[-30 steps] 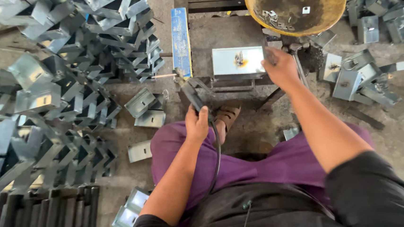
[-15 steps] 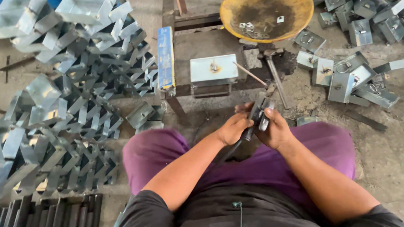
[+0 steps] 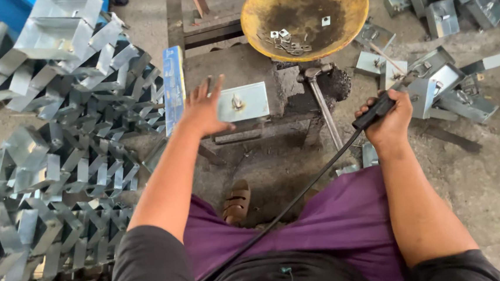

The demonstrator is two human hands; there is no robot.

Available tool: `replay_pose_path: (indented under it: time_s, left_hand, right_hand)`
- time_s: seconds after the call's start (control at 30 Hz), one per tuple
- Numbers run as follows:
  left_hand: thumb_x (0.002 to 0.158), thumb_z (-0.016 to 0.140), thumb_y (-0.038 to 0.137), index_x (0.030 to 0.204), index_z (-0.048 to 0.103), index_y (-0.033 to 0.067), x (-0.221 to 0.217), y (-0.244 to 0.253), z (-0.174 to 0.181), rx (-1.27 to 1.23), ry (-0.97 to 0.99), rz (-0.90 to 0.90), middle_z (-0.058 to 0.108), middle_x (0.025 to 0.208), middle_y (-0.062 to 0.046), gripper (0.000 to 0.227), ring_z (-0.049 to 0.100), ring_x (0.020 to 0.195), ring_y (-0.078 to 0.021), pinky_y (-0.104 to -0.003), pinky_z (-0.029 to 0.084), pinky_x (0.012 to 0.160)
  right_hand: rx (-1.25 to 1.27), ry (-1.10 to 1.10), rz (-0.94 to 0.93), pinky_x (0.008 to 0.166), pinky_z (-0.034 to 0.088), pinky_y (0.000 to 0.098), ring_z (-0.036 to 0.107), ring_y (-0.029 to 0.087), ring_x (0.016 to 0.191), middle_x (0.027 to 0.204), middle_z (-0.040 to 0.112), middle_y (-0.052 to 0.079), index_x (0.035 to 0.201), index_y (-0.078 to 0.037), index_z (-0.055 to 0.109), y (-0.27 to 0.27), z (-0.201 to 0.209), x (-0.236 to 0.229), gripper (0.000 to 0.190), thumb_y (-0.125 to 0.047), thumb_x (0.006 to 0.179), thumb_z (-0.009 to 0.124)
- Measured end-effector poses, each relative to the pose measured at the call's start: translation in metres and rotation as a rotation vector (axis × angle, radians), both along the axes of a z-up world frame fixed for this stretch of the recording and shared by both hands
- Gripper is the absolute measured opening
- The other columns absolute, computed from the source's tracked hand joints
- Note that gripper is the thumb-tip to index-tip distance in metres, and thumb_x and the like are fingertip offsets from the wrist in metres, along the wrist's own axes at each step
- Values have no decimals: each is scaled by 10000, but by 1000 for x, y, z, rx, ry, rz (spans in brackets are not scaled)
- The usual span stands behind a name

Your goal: The person sits on the floor and welds small metal pieces onto larger metal brackets using a handheld welding tool. They pick up brackets and small metal pieces, position them, and weld them together, creating bright sparks. The person places the finished brackets on the floor and repeats the process with new pieces.

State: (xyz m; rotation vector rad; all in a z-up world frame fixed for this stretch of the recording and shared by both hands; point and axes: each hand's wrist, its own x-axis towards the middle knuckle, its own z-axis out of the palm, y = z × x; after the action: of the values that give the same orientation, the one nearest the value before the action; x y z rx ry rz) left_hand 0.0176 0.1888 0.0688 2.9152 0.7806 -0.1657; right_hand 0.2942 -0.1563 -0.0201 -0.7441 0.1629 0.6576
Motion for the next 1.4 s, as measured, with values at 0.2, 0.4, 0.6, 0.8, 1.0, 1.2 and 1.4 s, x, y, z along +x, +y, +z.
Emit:
replay_pose_path:
  time_s: [0.2, 0.4, 0.6, 0.8, 1.0, 1.2, 1.4]
  left_hand:
    - [559, 949, 487, 1650, -50, 293, 11, 32, -18, -75, 263, -60, 333, 1587, -209, 1492, 342, 1463, -412, -544, 323, 1174]
    - [571, 916, 565, 1650, -26, 296, -9, 9, 1, -8, 276, -56, 411, 1533, -205, 1457, 399, 1430, -398, -507, 351, 1173]
    - [630, 906, 643, 1617, 96, 276, 18, 18, 33, -51, 325, 17, 259, 1630, -178, 1329, 301, 1467, -402, -519, 333, 1149]
    - [842, 711, 543, 1207, 735, 175, 152, 23, 28, -338, -155, 31, 780, 1153, -124, 519, 763, 1055, -306, -429, 589, 918]
    - [740, 773, 673, 1146, 707, 126, 284, 2, -32, 49, 60, 54, 666, 1216, -127, 685, 602, 1166, -388, -576, 487, 904]
    - [840, 703, 264, 1141, 738, 147, 318, 8, -85, -42, 48, 146, 688, 1231, -100, 324, 655, 1152, -333, -503, 515, 945]
    - [916, 624, 69, 1084, 767, 108, 331, 8, -107, 6, 12, -13, 736, 1170, -131, 225, 710, 1097, -334, -454, 591, 863]
  right_hand:
    - [-12, -25, 23, 737, 475, 470, 552, 277, 771, 868, 571, 100, 1054, -113, 544, 10, -1, 3, 271, -316, 882, 589]
    - [-102, 45, 25, 727, 480, 474, 566, 280, 760, 862, 582, 94, 1078, -117, 558, 12, -5, -2, 267, -296, 882, 591]
    - [-115, 66, 20, 723, 491, 480, 582, 285, 747, 848, 590, 87, 1087, -124, 573, 13, -8, -6, 242, -275, 900, 600]
    - [-105, 61, 17, 724, 504, 481, 609, 282, 758, 851, 618, 86, 1085, -148, 584, 20, -20, -10, 211, -245, 900, 612]
    - [-118, 112, 33, 731, 514, 467, 630, 269, 760, 851, 642, 70, 1077, -137, 596, 20, -33, -5, 193, -238, 914, 614]
    - [-91, 61, 14, 700, 506, 471, 624, 278, 729, 828, 648, 77, 1094, -146, 612, 15, -34, 3, 205, -230, 907, 606]
    - [-100, 85, 15, 696, 509, 470, 631, 270, 729, 833, 648, 69, 1101, -146, 606, 14, -34, 7, 209, -236, 913, 601]
